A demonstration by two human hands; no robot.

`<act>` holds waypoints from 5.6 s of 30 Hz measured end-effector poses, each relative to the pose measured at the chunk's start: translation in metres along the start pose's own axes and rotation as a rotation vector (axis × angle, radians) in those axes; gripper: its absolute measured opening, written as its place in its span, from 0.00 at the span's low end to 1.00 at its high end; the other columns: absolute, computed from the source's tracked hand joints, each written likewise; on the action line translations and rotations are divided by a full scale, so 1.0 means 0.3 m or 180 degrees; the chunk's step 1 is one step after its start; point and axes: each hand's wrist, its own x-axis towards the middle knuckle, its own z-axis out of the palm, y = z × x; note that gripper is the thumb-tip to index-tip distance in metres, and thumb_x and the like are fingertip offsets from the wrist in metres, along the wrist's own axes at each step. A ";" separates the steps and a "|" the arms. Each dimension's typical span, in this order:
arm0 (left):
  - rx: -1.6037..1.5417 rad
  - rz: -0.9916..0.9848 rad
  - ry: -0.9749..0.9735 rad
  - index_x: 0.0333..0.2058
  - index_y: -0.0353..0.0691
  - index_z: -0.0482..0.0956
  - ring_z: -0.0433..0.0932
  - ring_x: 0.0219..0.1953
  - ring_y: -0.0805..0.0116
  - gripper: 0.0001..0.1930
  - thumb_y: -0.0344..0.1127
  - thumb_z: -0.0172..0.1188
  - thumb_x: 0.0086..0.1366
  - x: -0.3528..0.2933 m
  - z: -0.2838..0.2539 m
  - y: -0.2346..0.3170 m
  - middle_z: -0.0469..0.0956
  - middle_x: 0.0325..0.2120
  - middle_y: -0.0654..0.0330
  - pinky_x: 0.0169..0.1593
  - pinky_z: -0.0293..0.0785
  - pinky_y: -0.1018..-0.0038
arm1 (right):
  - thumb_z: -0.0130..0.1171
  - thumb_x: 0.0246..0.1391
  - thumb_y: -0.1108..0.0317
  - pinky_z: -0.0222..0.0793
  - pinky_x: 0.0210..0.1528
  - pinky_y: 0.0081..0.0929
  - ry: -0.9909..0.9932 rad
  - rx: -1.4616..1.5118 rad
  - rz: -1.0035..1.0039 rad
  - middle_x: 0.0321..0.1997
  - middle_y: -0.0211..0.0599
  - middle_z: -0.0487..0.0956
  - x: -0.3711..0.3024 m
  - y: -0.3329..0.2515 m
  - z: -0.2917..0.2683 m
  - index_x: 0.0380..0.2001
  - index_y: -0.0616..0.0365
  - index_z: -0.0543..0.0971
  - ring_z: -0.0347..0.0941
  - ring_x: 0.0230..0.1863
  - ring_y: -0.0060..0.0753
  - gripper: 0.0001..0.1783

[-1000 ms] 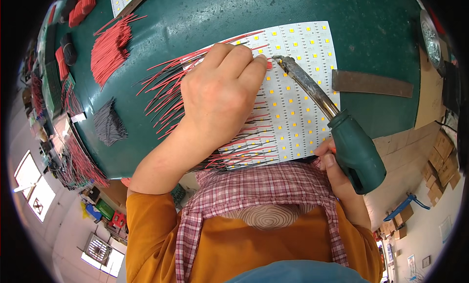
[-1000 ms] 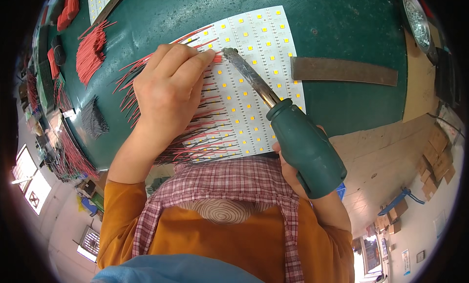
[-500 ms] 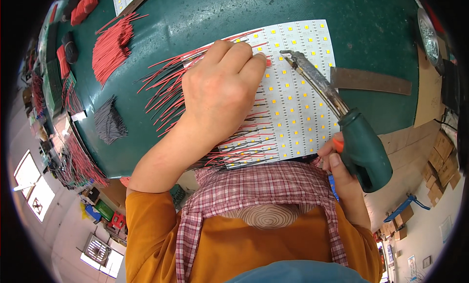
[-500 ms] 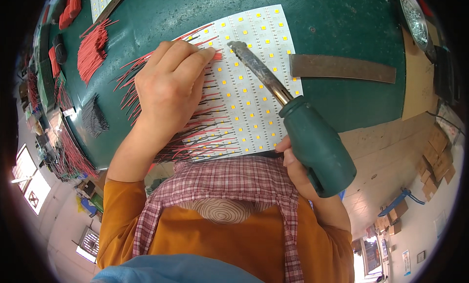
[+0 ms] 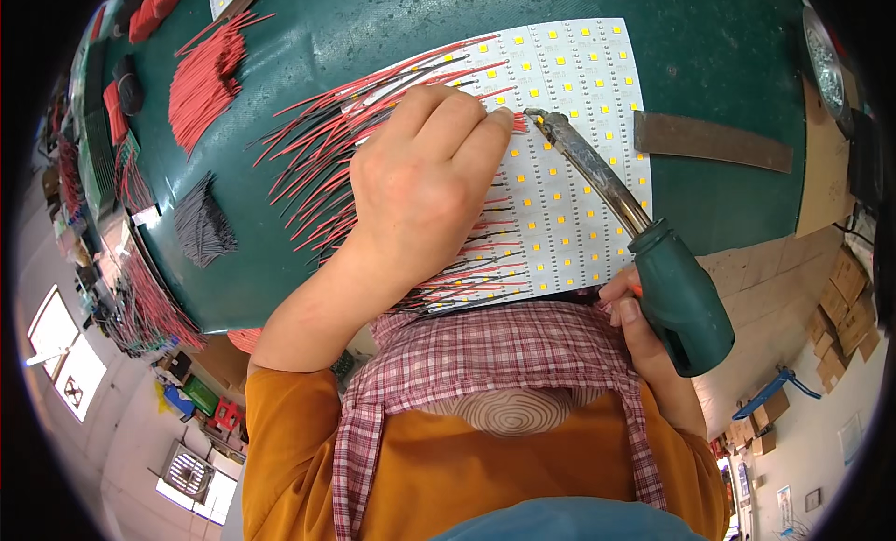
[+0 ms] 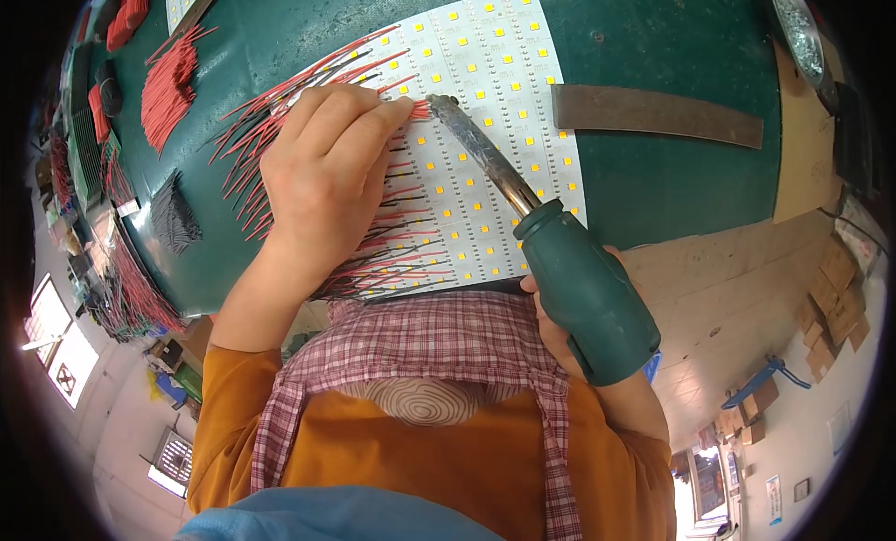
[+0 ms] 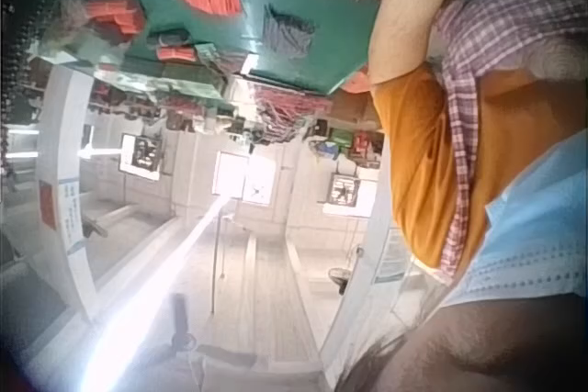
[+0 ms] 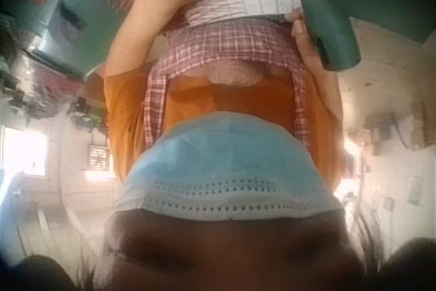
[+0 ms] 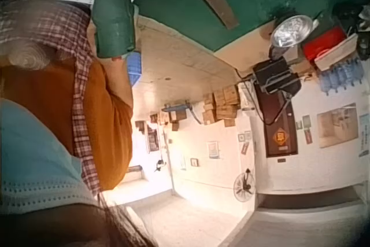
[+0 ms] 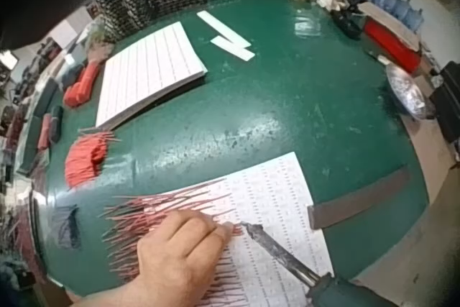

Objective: Soldering electrical wires onto LED circuit boards at a factory workbench.

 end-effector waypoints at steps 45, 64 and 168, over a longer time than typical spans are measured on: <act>0.0129 0.0143 0.0162 0.31 0.43 0.82 0.76 0.33 0.69 0.10 0.30 0.62 0.46 -0.010 0.019 0.009 0.73 0.26 0.67 0.24 0.72 0.76 | 0.63 0.46 0.72 0.73 0.33 0.31 0.0089 -0.1643 -0.0459 0.31 0.33 0.81 -0.030 0.085 0.018 0.40 0.54 0.80 0.79 0.31 0.35 0.15; 0.0162 0.0155 0.0175 0.29 0.43 0.82 0.76 0.32 0.69 0.09 0.29 0.62 0.46 -0.008 0.027 -0.009 0.75 0.26 0.66 0.24 0.72 0.75 | 0.58 0.55 0.77 0.71 0.34 0.21 0.0064 0.1154 -0.0109 0.35 0.35 0.79 0.003 0.051 0.025 0.37 0.61 0.78 0.74 0.33 0.26 0.06; 0.0068 0.0219 0.0271 0.30 0.42 0.82 0.77 0.32 0.71 0.09 0.28 0.65 0.46 -0.081 0.031 0.043 0.73 0.24 0.68 0.24 0.70 0.78 | 0.57 0.57 0.68 0.73 0.41 0.27 -0.0159 -0.1078 -0.0315 0.31 0.36 0.77 -0.050 0.199 -0.007 0.36 0.62 0.73 0.76 0.35 0.31 0.09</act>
